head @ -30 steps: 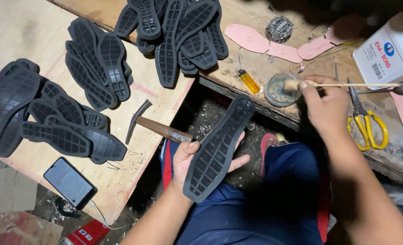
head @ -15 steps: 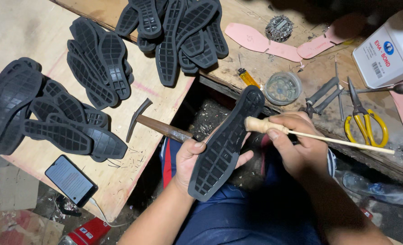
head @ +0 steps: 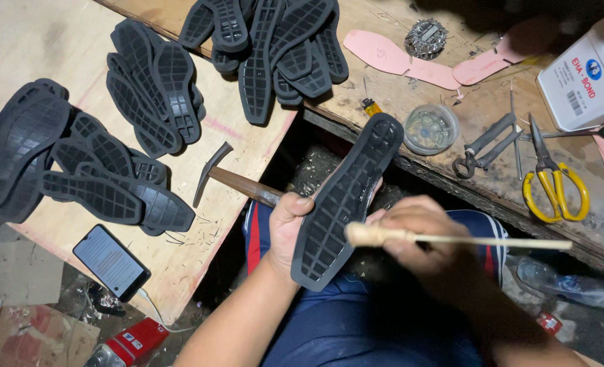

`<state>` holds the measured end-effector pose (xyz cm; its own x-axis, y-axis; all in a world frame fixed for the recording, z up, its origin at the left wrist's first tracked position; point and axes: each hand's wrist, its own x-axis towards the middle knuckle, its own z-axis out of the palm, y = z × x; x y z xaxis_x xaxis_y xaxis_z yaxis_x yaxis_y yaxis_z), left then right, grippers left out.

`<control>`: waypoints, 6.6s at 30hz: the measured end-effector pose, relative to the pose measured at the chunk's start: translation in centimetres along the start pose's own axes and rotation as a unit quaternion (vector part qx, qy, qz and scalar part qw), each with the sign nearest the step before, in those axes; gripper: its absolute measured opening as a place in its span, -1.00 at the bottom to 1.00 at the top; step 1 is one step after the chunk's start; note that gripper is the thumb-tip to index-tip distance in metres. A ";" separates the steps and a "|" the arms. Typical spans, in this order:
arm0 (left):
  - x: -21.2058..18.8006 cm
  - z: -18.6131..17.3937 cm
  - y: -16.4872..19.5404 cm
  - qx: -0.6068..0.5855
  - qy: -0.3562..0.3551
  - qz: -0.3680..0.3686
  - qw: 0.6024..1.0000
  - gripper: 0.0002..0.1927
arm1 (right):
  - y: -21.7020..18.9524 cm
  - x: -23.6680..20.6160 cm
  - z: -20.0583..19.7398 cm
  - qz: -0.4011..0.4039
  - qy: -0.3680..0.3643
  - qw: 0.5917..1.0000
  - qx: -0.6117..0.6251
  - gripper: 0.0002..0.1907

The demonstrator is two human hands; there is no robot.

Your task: The person opens a white glue jug and dips a long-handled brush into a small glue container. They hold each black foam shoe sole in one hand and brush glue over its grid-textured surface, then set the finished sole on the workbench and pick up the next one, repeating the cycle.

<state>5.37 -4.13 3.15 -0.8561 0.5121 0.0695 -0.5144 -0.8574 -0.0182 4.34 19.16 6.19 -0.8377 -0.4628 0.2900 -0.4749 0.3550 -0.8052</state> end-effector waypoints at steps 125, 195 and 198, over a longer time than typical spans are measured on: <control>3.6 1.5 1.0 -0.012 -0.016 0.113 0.993 0.14 | -3.7 0.9 2.4 -0.186 -0.045 0.978 -0.083 -0.64; 0.9 0.5 -1.5 -0.233 0.021 -0.007 0.972 0.15 | -3.1 2.0 2.5 -0.227 0.005 0.969 -0.098 -0.70; 0.0 0.9 -1.5 0.013 -0.024 -0.027 0.999 0.14 | -2.4 3.1 1.1 -0.115 0.084 0.977 -0.158 -0.76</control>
<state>6.22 -2.88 4.10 -0.8234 0.5554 0.1168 -0.5578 -0.8299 0.0137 3.16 16.01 8.47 -0.7191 -0.4292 0.5466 -0.6929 0.5028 -0.5168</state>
